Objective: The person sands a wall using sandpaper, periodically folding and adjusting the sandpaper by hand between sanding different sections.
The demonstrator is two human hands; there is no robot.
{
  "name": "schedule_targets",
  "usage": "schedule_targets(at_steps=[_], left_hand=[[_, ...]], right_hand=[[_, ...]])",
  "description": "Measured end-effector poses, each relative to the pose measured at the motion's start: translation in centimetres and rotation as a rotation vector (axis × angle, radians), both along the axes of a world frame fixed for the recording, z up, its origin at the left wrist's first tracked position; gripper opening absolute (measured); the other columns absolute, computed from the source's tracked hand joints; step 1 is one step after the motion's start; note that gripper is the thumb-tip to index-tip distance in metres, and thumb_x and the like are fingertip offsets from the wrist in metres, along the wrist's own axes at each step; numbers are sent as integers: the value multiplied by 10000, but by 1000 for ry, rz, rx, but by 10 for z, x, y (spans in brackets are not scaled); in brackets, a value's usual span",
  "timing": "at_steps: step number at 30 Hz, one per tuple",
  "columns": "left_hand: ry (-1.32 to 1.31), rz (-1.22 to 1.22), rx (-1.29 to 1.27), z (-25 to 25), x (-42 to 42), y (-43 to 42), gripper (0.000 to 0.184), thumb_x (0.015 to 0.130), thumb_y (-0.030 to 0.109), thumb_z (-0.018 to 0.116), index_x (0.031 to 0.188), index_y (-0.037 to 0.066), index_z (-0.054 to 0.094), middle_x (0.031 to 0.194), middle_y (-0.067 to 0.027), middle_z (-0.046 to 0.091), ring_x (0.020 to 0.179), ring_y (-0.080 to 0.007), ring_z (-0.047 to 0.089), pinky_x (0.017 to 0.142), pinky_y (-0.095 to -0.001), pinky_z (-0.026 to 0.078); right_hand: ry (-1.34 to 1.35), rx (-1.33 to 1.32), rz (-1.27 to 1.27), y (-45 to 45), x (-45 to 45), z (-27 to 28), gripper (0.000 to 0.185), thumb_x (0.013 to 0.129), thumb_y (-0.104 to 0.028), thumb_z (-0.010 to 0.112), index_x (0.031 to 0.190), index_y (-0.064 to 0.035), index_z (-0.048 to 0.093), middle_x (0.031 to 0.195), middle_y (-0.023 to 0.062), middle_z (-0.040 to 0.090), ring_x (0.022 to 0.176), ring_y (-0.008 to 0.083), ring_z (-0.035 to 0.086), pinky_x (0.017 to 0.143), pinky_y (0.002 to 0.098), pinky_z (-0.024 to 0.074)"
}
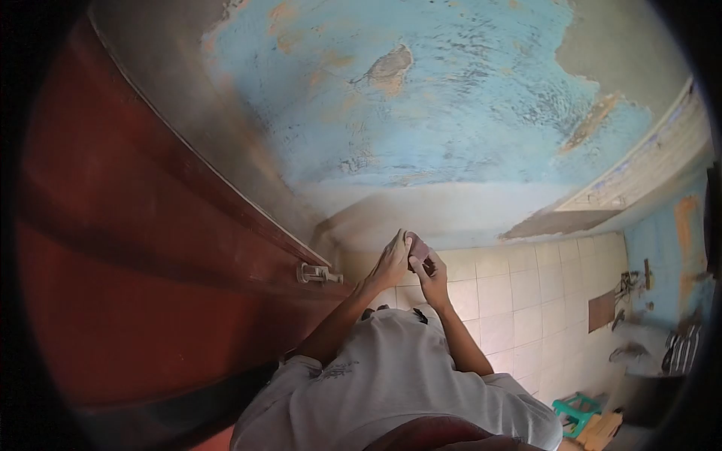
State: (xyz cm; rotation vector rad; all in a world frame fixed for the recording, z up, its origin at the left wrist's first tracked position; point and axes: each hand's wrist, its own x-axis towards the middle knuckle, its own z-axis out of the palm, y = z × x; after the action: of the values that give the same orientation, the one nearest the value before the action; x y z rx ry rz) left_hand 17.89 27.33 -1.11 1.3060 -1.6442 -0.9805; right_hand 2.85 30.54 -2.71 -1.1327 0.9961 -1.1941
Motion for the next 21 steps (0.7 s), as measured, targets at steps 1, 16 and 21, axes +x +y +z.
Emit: schedule_targets(at_steps=[1,16,21], left_hand=[[-29,-6,-120,2,-1,-4,254,1135,191,385,1213,-42,449,1043,-316,577,992,-543,574,866,-561,462],[-151,276,-708,144,67,-108,317,1089,118,544,1392,27,552,1350,-182,479,1251,-330,502,1044,-471,458],[-220,540,-922,122,103,-135,471,1056,80,575,1518,66,488,1513,-224,372,1396,-403,391,1128,-547,384]], right_hand=[[-2,-4,-23,-1,-1,2,311,1046,-157,706,1305,8,658,1136,61,726,1013,128,676,905,301,528],[494,-684,-177,-91,-72,188,359,1077,-50,517,1417,6,616,1307,209,714,1212,318,691,1055,386,493],[797,-1027,-255,-152,-101,264,594,981,106,489,1526,-117,563,1476,191,623,1334,401,615,1128,443,475]])
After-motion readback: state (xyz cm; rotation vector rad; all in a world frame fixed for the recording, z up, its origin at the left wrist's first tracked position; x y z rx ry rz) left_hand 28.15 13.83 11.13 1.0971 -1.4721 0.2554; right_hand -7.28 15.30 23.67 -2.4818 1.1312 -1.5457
